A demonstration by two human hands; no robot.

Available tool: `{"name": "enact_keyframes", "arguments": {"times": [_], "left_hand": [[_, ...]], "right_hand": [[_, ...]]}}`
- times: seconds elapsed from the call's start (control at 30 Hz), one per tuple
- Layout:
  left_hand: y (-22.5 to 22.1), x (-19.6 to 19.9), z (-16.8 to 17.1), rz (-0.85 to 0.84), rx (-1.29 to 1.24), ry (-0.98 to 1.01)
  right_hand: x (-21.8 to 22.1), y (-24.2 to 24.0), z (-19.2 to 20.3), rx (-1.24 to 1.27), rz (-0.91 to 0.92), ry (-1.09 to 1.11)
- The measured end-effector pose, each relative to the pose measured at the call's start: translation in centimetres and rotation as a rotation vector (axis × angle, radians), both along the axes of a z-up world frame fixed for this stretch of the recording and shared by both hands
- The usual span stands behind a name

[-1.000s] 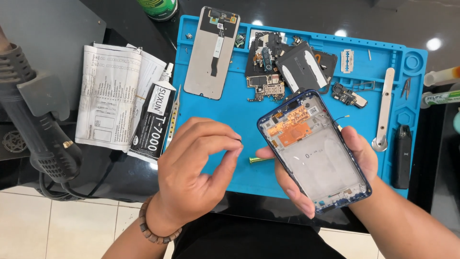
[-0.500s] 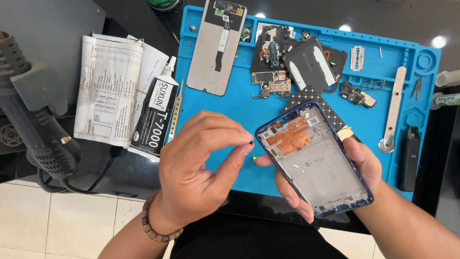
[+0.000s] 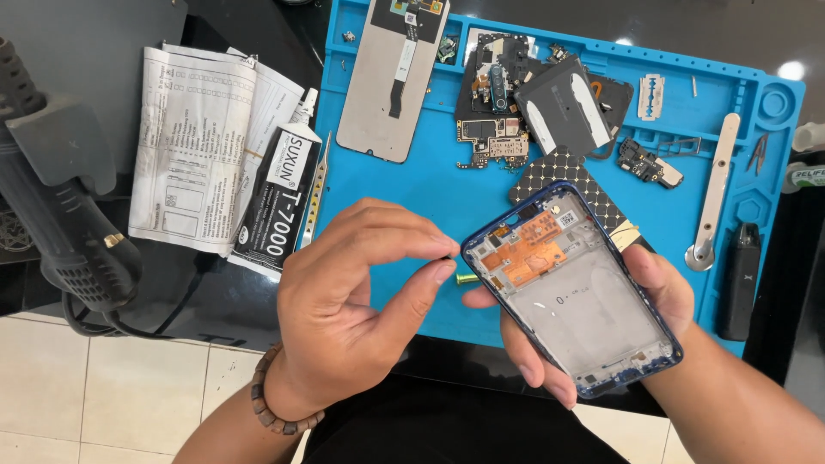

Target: Disassembling a mobile phone by removing screws and extracting internal components for repair or replacement.

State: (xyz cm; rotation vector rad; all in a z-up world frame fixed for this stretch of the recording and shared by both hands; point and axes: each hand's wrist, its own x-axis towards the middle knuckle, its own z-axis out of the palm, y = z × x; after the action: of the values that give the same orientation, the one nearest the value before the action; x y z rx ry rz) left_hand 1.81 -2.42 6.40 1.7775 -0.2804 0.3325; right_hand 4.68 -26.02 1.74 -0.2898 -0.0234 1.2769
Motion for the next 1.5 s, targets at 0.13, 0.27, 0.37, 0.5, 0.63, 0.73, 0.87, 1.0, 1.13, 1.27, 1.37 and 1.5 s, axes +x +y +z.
{"name": "enact_keyframes", "arguments": {"times": [0.13,0.27,0.37,0.5,0.63,0.73,0.87,1.0,1.13,1.27,1.37,1.5], "left_hand": [[0.0,0.0,-0.1,-0.004,-0.037,0.012],[0.3,0.1,-0.3,-0.017,-0.015,-0.003],[0.7,0.1,-0.7,-0.004,0.021,-0.002],[1.0,0.0,-1.3,0.04,0.025,0.069],[1.2,0.3,-2.0,0.039,0.029,0.072],[1.3,0.7,-2.6,0.054,0.133,-0.001],[1.4,1.0,-3.4,0.082,0.218,-0.03],[1.3,1.2,-3.6,0.11,0.238,-0.02],[1.0,1.3,-3.8,0.103,0.234,-0.008],[0.9,1.3,-4.1,0.109,0.246,0.011],[1.0,1.3,-4.2,0.106,0.265,0.008],[1.0,1.4,-4.2,0.102,0.271,0.005]], "right_hand": [[0.0,0.2,0.2,0.012,-0.011,-0.012],[-0.1,0.7,0.6,0.019,-0.075,-0.06],[0.2,0.7,0.6,0.004,-0.099,-0.087],[0.1,0.8,0.3,0.025,-0.094,-0.008],[0.1,1.2,0.1,0.02,-0.065,0.009],[0.0,1.4,0.1,-0.059,-0.007,0.026],[0.2,1.7,0.7,-0.143,-0.001,-0.104],[0.6,1.9,1.3,-0.219,-0.009,-0.249],[0.8,2.0,1.5,-0.276,0.009,-0.379],[1.0,2.0,1.4,-0.274,0.006,-0.382],[1.4,2.1,1.7,-0.301,0.036,-0.42],[1.6,2.1,1.8,-0.33,0.061,-0.469]]}}
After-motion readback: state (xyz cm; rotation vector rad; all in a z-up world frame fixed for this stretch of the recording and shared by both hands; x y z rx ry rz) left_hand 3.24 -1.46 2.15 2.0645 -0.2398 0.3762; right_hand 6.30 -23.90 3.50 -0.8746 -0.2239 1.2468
